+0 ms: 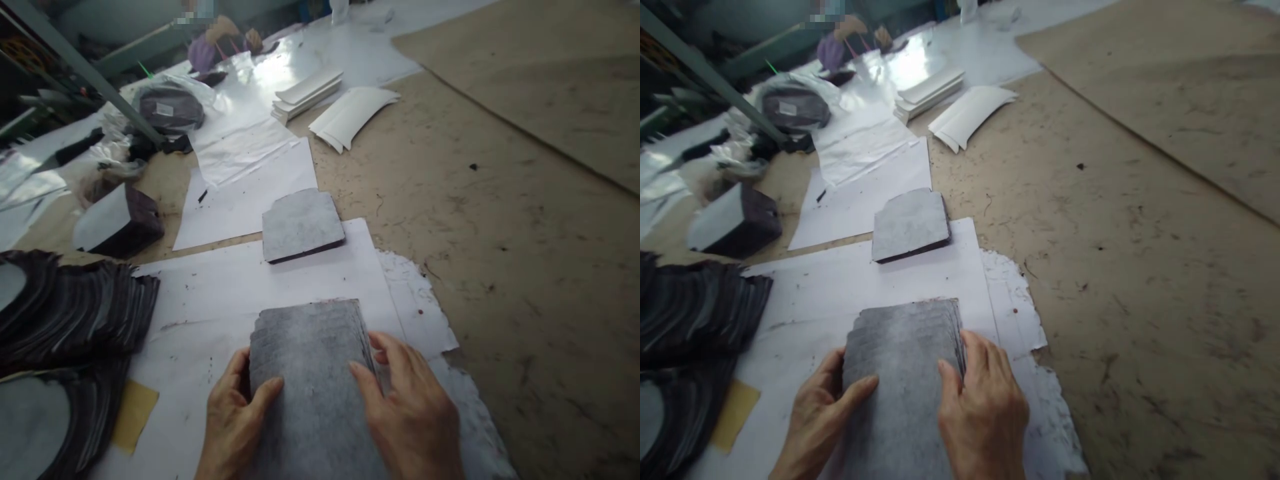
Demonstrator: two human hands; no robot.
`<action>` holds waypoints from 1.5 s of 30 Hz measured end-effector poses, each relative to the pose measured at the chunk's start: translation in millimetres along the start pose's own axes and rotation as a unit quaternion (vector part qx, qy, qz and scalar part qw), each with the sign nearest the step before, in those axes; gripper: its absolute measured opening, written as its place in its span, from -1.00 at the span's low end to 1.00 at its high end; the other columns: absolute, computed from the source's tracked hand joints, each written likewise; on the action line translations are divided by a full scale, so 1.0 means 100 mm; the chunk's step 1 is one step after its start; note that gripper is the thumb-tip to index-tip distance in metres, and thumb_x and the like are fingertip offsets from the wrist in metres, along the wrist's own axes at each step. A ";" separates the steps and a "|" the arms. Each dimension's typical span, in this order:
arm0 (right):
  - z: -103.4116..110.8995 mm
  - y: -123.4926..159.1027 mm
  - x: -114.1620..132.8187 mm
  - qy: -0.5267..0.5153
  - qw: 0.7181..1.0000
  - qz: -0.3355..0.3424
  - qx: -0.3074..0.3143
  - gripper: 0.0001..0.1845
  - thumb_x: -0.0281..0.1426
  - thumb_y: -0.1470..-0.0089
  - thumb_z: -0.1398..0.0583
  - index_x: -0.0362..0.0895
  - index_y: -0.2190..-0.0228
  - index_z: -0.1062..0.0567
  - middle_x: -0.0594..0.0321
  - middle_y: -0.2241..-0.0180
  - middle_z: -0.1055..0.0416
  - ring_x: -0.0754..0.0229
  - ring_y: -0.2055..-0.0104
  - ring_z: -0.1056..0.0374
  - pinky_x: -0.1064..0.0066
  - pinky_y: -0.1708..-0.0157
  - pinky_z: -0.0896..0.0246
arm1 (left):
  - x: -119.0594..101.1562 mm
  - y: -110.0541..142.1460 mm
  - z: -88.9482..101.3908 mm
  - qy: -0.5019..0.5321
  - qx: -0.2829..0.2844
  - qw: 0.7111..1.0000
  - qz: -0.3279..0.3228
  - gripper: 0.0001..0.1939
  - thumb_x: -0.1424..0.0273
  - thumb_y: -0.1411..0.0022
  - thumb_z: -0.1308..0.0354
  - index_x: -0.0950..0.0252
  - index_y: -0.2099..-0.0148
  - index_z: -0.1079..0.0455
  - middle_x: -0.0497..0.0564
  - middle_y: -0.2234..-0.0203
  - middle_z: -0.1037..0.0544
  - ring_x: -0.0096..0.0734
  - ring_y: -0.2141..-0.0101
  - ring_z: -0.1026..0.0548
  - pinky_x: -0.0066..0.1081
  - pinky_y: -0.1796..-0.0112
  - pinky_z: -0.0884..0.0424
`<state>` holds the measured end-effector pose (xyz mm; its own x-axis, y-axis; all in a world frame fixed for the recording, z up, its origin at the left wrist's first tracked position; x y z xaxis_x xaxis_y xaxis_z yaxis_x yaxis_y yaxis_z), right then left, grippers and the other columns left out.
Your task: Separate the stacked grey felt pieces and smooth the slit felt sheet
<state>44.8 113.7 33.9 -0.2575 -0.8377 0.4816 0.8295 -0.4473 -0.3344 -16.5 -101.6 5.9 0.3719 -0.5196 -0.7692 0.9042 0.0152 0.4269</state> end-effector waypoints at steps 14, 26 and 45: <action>-0.13 -0.13 0.07 0.044 0.998 -0.037 0.006 -0.77 -0.41 0.06 -0.12 -0.15 0.29 -0.46 0.19 0.38 -0.40 0.15 0.33 -0.34 0.39 0.40 -0.24 | 0.04 -0.02 0.03 -0.070 -0.044 0.996 -0.017 -0.56 0.18 0.11 -0.24 0.25 0.17 -0.34 0.01 0.34 -0.57 -0.21 0.33 -0.51 -0.39 0.32 -0.43; -0.24 -0.25 0.02 -0.037 0.977 -0.164 0.130 -0.93 -0.46 0.19 -0.14 -0.06 0.54 -0.41 0.32 0.49 -0.38 0.23 0.48 -0.32 0.43 0.52 -0.17 | 0.08 -0.02 0.02 -0.103 -0.052 0.993 -0.023 -0.56 0.14 0.09 -0.21 0.23 0.16 -0.33 0.00 0.33 -0.55 -0.20 0.31 -0.49 -0.35 0.29 -0.40; -0.28 -0.25 -0.06 -0.006 0.972 -0.216 0.092 -0.80 -0.30 0.14 -0.19 -0.11 0.39 -0.45 0.23 0.43 -0.43 0.16 0.42 -0.35 0.34 0.42 -0.20 | 0.14 -0.04 0.03 -0.125 -0.046 0.991 -0.019 -0.54 0.13 0.09 -0.20 0.22 0.14 -0.32 0.01 0.28 -0.54 -0.15 0.27 -0.48 -0.30 0.22 -0.37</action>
<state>12.0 121.0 17.0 -0.5965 -0.5801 0.5547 0.7203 -0.6918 0.0511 -15.4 -111.8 -5.2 0.2850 -0.7160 -0.6373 0.9359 0.0643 0.3463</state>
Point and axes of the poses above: each hand's wrist, its own y-axis away from the middle knuckle, its own z-axis out of the back of the hand, x = y × z, the point moved 5 cm from there along -y, towards the middle knuckle
